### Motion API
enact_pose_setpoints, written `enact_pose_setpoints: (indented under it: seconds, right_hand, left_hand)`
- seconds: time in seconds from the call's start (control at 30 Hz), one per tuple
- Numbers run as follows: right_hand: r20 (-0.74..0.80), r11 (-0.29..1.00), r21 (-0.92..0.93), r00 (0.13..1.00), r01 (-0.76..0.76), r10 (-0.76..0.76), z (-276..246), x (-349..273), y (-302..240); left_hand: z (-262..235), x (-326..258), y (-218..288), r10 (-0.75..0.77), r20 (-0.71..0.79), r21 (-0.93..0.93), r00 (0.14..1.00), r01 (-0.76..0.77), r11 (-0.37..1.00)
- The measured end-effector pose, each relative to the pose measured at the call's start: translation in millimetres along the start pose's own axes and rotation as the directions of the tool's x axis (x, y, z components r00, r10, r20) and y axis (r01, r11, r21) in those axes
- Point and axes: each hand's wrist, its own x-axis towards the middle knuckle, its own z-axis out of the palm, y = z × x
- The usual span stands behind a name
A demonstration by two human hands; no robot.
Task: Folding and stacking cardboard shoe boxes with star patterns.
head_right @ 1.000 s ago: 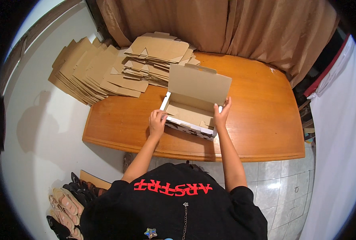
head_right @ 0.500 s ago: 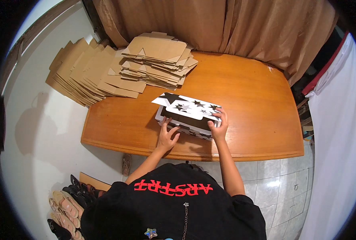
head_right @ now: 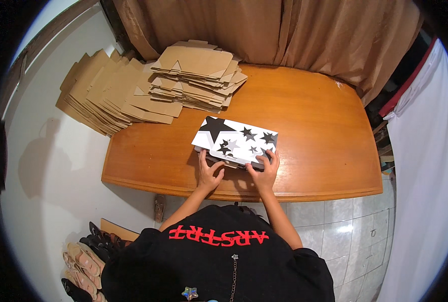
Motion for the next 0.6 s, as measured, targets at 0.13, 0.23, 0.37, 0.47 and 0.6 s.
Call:
enact_pose_setpoints:
  seconds: [0.13, 0.23, 0.37, 0.47, 0.6]
  right_hand:
    - [0.007, 0.999, -0.052, 1.000, 0.006, -0.006, 1.9, -1.4, -0.3]
    - [0.021, 0.994, -0.097, 0.999, 0.050, -0.048, 2.9, -2.6, 0.7]
    - [-0.006, 0.991, -0.092, 0.995, 0.098, -0.099, 5.1, -3.0, 0.7]
    - [-0.015, 0.986, -0.123, 0.993, 0.111, -0.114, 4.9, -2.7, 5.6]
    - [-0.025, 0.988, -0.121, 0.995, 0.092, -0.096, 6.7, 2.4, 13.4]
  left_hand:
    - [-5.6, 6.8, 2.0, -0.087, -0.169, -0.066, 0.982, 0.077, 0.995]
    - [-6.7, 15.4, -3.0, -0.305, -0.217, -0.125, 0.927, 0.283, 0.951]
    - [-1.0, 28.4, -20.8, -0.440, -0.242, -0.427, 0.865, 0.312, 0.849]
    - [-4.9, 39.3, -18.8, -0.411, -0.151, -0.461, 0.899, 0.304, 0.834]
    - [-13.8, 48.6, -13.9, -0.313, -0.060, -0.189, 0.948, 0.297, 0.936]
